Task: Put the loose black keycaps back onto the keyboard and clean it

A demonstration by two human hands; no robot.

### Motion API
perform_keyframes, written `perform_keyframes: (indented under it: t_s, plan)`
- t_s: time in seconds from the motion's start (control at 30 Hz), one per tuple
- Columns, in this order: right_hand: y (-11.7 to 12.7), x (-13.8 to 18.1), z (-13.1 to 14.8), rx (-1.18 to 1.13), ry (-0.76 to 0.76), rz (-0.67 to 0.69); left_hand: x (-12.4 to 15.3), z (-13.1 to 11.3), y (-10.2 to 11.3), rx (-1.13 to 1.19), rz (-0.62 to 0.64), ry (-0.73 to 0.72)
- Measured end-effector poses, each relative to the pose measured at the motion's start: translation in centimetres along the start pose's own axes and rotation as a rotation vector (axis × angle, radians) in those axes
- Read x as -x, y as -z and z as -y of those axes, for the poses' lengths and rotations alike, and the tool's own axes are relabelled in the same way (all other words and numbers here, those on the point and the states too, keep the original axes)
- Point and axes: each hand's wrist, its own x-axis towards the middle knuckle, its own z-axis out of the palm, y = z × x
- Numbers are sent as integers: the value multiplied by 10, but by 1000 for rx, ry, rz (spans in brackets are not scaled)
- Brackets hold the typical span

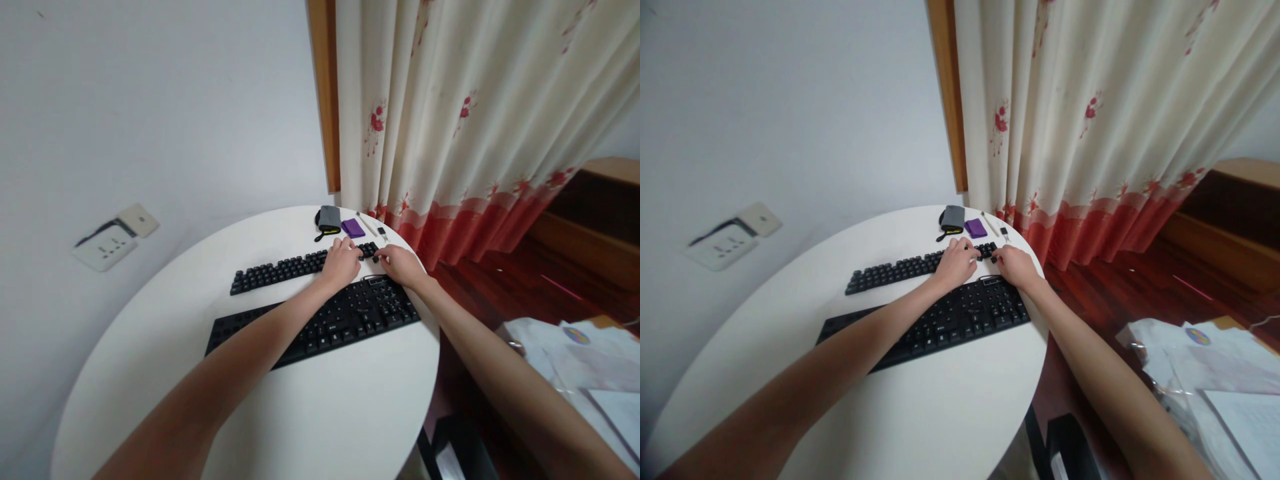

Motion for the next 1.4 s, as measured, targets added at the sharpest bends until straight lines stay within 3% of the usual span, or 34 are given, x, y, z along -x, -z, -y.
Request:
perform_keyframes:
  t_s: [0.67, 0.87, 1.0, 1.13, 1.4]
  plan:
    - [3, -24, -16, 93, 251, 88, -14, -3, -5, -143, -34, -38]
    - [3, -20, -22, 18, 264, -1, -13, -3, -6, -105, -32, -33]
    - [15, -5, -24, -192, 276, -88, -15, -3, -6, -64, -42, -34]
    - [37, 24, -17, -389, 288, -63, -15, -6, 0, -50, -62, -18]
    - [58, 82, -9, -372, 305, 70, 21, -27, 42, 27, -104, -93]
